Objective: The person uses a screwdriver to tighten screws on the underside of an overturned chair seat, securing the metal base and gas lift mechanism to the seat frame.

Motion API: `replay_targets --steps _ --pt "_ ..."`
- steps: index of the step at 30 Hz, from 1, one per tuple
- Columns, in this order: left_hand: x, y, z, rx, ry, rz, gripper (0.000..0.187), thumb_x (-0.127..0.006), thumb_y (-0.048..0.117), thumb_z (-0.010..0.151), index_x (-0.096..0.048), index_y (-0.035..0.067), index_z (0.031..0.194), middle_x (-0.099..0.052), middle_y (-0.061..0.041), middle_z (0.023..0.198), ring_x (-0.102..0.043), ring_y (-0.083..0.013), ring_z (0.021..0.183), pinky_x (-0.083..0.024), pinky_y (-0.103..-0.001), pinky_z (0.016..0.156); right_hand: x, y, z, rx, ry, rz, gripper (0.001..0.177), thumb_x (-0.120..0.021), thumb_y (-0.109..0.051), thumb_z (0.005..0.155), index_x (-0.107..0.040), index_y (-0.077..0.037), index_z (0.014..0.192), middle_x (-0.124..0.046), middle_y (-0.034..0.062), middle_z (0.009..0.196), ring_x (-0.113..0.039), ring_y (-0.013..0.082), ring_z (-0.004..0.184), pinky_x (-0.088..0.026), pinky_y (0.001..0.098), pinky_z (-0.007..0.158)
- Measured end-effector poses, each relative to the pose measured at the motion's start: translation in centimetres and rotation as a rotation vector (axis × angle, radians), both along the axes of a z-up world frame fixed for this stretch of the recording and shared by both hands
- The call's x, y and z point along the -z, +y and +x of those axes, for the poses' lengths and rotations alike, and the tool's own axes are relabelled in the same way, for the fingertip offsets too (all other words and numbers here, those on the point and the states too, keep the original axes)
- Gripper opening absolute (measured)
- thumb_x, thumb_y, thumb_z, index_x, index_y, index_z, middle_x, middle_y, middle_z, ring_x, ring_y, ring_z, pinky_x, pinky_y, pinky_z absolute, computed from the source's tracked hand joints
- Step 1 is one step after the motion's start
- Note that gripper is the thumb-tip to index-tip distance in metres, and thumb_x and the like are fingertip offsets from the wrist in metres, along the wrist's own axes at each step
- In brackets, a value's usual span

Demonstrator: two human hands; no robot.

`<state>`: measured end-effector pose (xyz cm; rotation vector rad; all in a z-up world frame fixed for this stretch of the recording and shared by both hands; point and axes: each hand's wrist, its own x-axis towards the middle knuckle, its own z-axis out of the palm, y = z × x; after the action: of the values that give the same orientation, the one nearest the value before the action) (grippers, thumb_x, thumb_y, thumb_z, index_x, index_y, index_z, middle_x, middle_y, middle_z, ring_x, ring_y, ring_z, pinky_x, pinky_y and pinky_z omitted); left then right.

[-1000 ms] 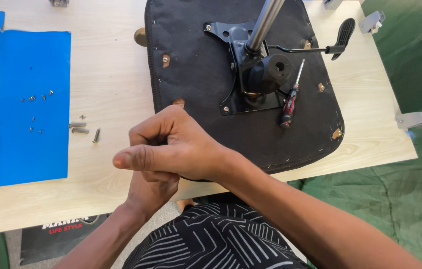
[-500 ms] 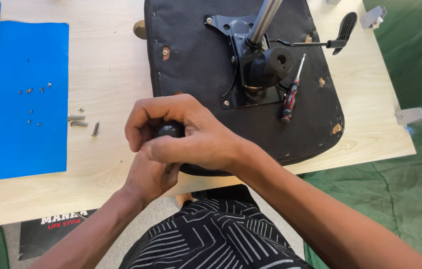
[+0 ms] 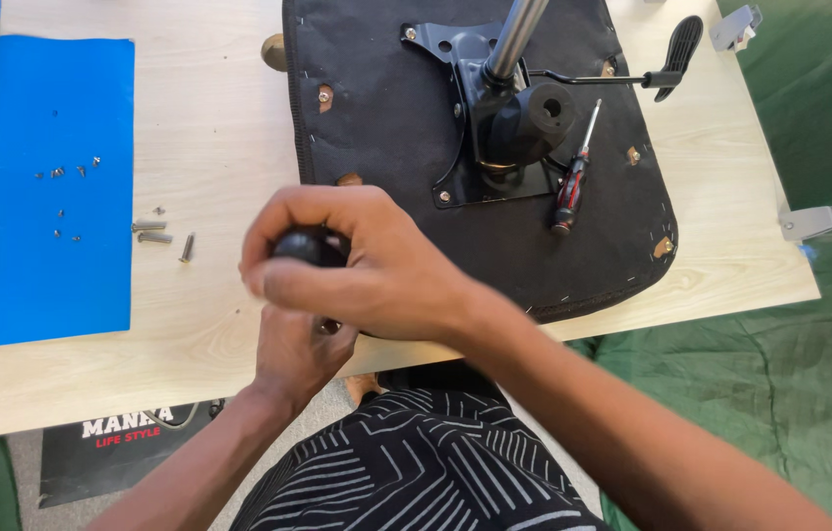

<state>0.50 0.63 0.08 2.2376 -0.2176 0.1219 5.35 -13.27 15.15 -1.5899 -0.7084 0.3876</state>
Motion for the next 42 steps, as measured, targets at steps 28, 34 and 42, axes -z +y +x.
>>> replay_targets --steps 28,34,42 --pt "1.2 0.6 0.5 0.137 -0.086 0.008 0.015 -0.076 0.009 0.076 -0.067 0.003 0.065 -0.066 -0.015 0.061 -0.066 -0.0343 0.057 -0.049 -0.043 0.053 2.6 -0.2 0.7 0.032 0.042 0.327 0.019 -0.049 0.002 0.08 -0.067 0.006 0.074 -0.054 0.003 0.052 -0.042 0.0039 0.04 -0.034 0.0224 0.044" --pt "0.0 0.7 1.0 0.202 -0.144 -0.042 0.004 -0.075 0.007 0.076 -0.071 0.005 0.076 -0.068 -0.012 0.071 -0.067 -0.0312 0.062 -0.051 -0.042 0.056 2.5 -0.6 -0.3 0.26 -0.05 0.358 0.019 -0.049 0.003 0.084 -0.065 0.006 0.073 -0.057 0.0044 0.059 -0.044 0.0054 0.046 -0.034 0.0229 0.046" --pt "-0.2 1.1 1.0 0.219 -0.106 -0.02 0.014 -0.078 0.008 0.069 -0.067 0.003 0.077 -0.065 -0.012 0.074 -0.065 -0.0323 0.068 -0.051 -0.043 0.06 2.7 1.8 -2.0 0.554 -0.124 0.35 0.021 -0.047 0.005 0.09 -0.064 0.006 0.078 -0.054 0.002 0.061 -0.042 0.0023 0.047 -0.033 0.0196 0.045"
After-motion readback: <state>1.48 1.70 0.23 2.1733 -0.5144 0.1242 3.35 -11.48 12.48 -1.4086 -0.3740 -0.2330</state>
